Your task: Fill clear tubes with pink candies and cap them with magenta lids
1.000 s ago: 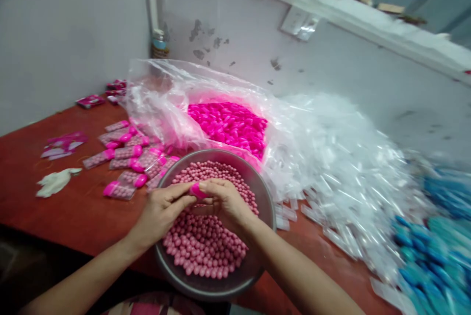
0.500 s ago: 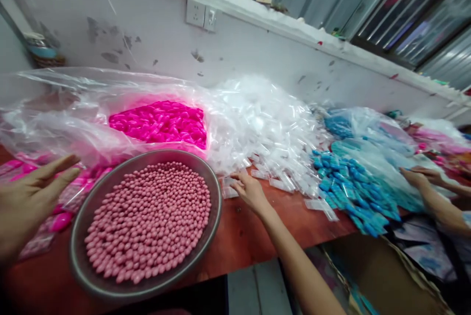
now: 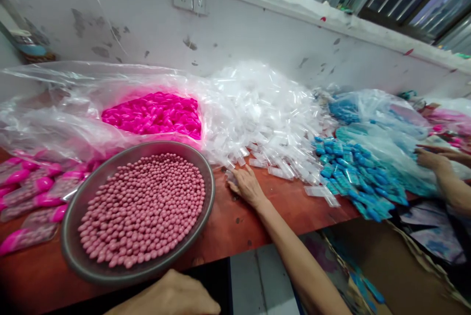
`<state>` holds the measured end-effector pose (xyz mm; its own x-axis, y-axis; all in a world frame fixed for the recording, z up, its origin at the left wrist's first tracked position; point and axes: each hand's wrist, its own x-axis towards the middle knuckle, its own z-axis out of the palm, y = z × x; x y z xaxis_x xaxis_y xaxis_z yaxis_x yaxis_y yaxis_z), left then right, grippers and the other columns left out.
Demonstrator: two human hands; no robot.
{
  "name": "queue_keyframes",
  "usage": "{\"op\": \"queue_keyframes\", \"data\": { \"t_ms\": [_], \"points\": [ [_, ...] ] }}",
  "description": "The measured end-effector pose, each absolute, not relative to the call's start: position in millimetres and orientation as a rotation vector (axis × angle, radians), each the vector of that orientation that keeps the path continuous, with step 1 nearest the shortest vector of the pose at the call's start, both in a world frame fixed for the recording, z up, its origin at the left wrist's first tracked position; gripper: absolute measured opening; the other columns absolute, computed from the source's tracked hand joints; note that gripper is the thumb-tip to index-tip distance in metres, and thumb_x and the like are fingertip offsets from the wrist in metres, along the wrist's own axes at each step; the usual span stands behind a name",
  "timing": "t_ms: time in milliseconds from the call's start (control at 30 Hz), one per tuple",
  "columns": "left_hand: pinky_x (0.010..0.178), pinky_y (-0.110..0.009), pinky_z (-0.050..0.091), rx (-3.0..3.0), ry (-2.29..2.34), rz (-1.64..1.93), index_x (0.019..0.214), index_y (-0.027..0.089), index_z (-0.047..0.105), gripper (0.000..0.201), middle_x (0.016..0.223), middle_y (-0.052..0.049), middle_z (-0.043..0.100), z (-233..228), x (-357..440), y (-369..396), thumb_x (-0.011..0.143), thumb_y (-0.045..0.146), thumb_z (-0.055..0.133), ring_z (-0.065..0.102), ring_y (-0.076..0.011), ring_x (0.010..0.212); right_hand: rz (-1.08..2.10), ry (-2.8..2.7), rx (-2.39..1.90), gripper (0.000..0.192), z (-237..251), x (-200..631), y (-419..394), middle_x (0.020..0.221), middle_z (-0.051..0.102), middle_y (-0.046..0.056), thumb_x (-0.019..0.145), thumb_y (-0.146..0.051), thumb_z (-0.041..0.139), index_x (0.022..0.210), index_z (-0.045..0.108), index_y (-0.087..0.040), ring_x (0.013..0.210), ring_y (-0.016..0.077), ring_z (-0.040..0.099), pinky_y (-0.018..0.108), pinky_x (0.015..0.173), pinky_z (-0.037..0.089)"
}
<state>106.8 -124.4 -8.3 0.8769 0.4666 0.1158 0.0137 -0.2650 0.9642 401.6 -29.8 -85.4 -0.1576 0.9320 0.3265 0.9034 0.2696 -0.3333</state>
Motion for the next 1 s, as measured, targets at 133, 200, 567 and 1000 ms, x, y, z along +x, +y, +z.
{"op": "queue_keyframes", "data": {
  "t_ms": [133,200,567,1000],
  "points": [
    [0.071,-0.023,0.046,1.718,0.403,0.306,0.085,0.022,0.071,0.017,0.076,-0.002,0.069,-31,136,-116,0.077,0.030,0.058,0.063,-0.0180,0.073,0.056,-1.899,-1.654,0.036,-81,394,-48,0.105,0.063,0.014,0.081,-0.035,0.051,0.110,0.055,-0.014,0.103,0.0256,0.056,0.050,0.105,0.023],
    [0.087,-0.030,0.042,1.533,0.602,0.382,0.104,0.022,0.065,0.029,0.103,-0.005,0.066,-44,148,-112,0.077,0.030,0.058,0.059,-0.0219,0.097,0.054,-1.776,-1.670,0.039,-74,382,-67,0.103,0.063,0.013,0.084,-0.037,0.046,0.116,0.050,-0.014,0.095,0.0240,0.060,0.046,0.094,0.038],
    [0.098,-0.037,0.036,1.004,0.469,0.634,0.109,0.019,0.057,0.054,0.123,-0.010,0.056,-64,159,-109,0.058,0.018,0.075,0.049,-0.0260,0.116,1.519,-0.662,-1.223,0.044,-72,272,-178,0.040,0.049,-0.004,0.078,-0.057,0.051,0.078,0.058,-0.013,0.032,0.0092,0.043,0.020,0.036,0.032],
    [0.046,-0.019,0.038,0.711,0.698,0.554,0.084,0.016,0.055,0.025,0.082,-0.004,0.067,-61,167,-164,0.067,0.031,0.068,0.055,-0.0087,0.048,1.423,-0.584,-1.594,0.064,-73,248,-234,0.029,0.042,-0.002,0.074,-0.075,0.032,0.061,0.055,-0.016,0.025,0.0094,0.035,0.021,0.032,0.023]
  ]
}}
